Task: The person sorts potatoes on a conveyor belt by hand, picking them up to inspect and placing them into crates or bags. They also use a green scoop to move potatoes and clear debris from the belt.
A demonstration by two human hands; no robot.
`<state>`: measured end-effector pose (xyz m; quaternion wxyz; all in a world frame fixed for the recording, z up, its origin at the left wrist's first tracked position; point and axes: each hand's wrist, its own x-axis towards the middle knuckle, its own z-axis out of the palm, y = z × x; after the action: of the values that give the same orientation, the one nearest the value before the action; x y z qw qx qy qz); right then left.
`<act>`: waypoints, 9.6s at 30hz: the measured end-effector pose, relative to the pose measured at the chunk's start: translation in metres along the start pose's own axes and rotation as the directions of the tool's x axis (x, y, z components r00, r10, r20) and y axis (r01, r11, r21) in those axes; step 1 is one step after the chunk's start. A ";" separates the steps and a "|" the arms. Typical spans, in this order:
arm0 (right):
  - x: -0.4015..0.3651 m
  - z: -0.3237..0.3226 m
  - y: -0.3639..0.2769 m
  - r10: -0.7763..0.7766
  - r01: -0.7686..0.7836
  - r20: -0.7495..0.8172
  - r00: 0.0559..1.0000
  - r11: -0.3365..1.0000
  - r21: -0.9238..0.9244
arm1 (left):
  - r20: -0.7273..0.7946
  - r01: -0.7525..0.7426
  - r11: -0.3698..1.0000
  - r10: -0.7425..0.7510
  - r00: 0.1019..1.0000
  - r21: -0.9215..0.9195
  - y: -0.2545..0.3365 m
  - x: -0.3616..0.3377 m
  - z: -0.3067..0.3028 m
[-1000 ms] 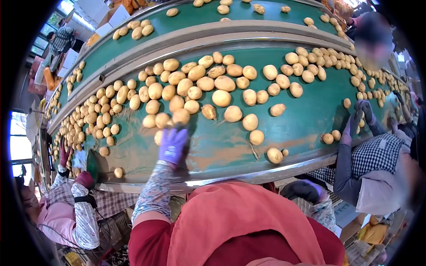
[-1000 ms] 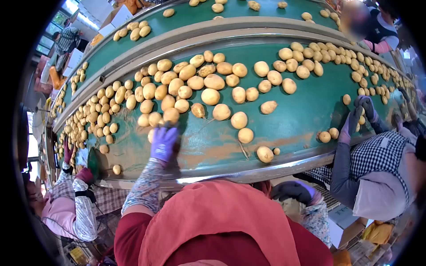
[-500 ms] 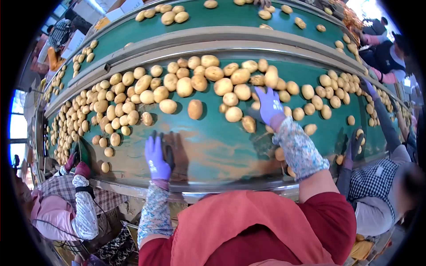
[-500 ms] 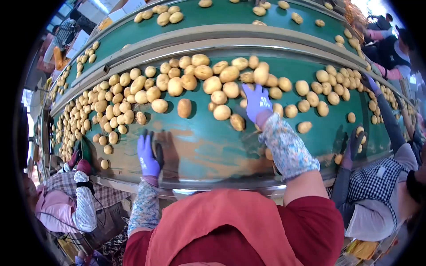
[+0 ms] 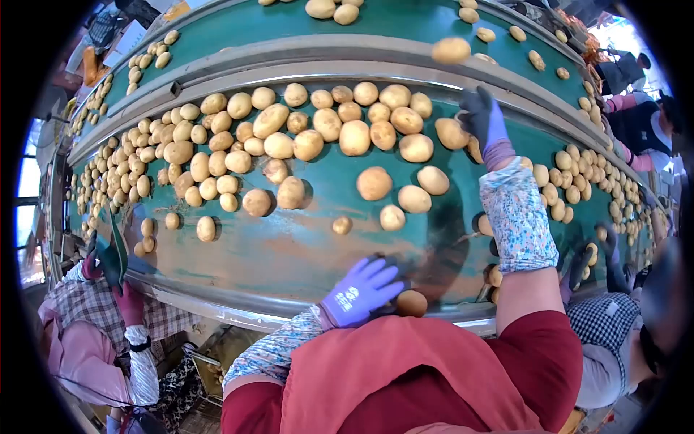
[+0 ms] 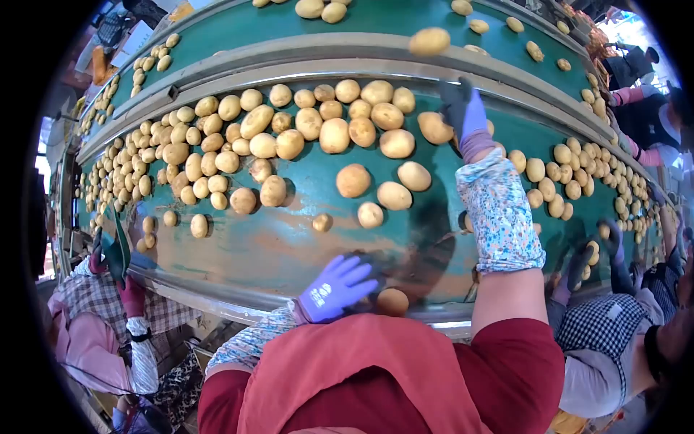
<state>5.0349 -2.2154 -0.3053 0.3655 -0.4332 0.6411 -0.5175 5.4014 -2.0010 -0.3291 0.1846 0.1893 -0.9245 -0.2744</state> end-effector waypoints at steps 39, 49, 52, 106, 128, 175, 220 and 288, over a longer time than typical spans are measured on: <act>0.013 0.398 0.016 -0.065 -0.080 0.641 0.765 0.978 0.195 | -0.497 0.681 0.630 -0.484 0.720 0.374 -0.240 -0.267 -0.181; -0.087 0.547 -0.125 0.438 0.814 0.861 0.258 0.381 -0.438 | -0.692 0.840 0.497 -0.529 0.491 0.217 -0.257 -0.360 -0.244; -0.063 0.513 -0.116 -0.116 0.572 0.892 0.436 0.801 -0.176 | -0.736 0.805 0.580 -0.487 0.470 0.130 -0.252 -0.358 -0.265; -0.085 0.713 -0.130 -0.142 0.334 0.422 0.895 0.842 -0.425 | -0.211 0.477 0.730 -0.431 0.877 0.489 -0.387 -0.552 -0.376; -0.171 0.939 -0.160 0.240 0.779 0.894 0.378 0.440 -0.447 | -0.196 0.249 0.954 -0.215 0.957 0.169 -0.445 -0.581 -0.466; -0.086 1.251 -0.175 -0.132 0.447 0.477 0.869 0.623 -0.642 | -0.265 0.457 0.868 -0.402 0.876 0.192 -0.561 -0.803 -0.575; -0.060 1.294 -0.150 0.147 0.130 0.335 0.931 0.723 -0.678 | -0.604 0.796 0.596 -0.597 0.527 0.105 -0.641 -1.073 -0.771; -0.529 1.736 -0.238 0.238 -0.271 0.628 0.741 0.962 -0.044 | -0.292 0.174 0.978 -0.201 0.935 -0.117 -0.728 -1.301 -0.854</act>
<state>6.8575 -2.3450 -0.4036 0.6357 -0.4796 0.5224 -0.3050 7.0817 -2.3543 -0.3910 0.3049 0.3081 -0.8499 -0.2996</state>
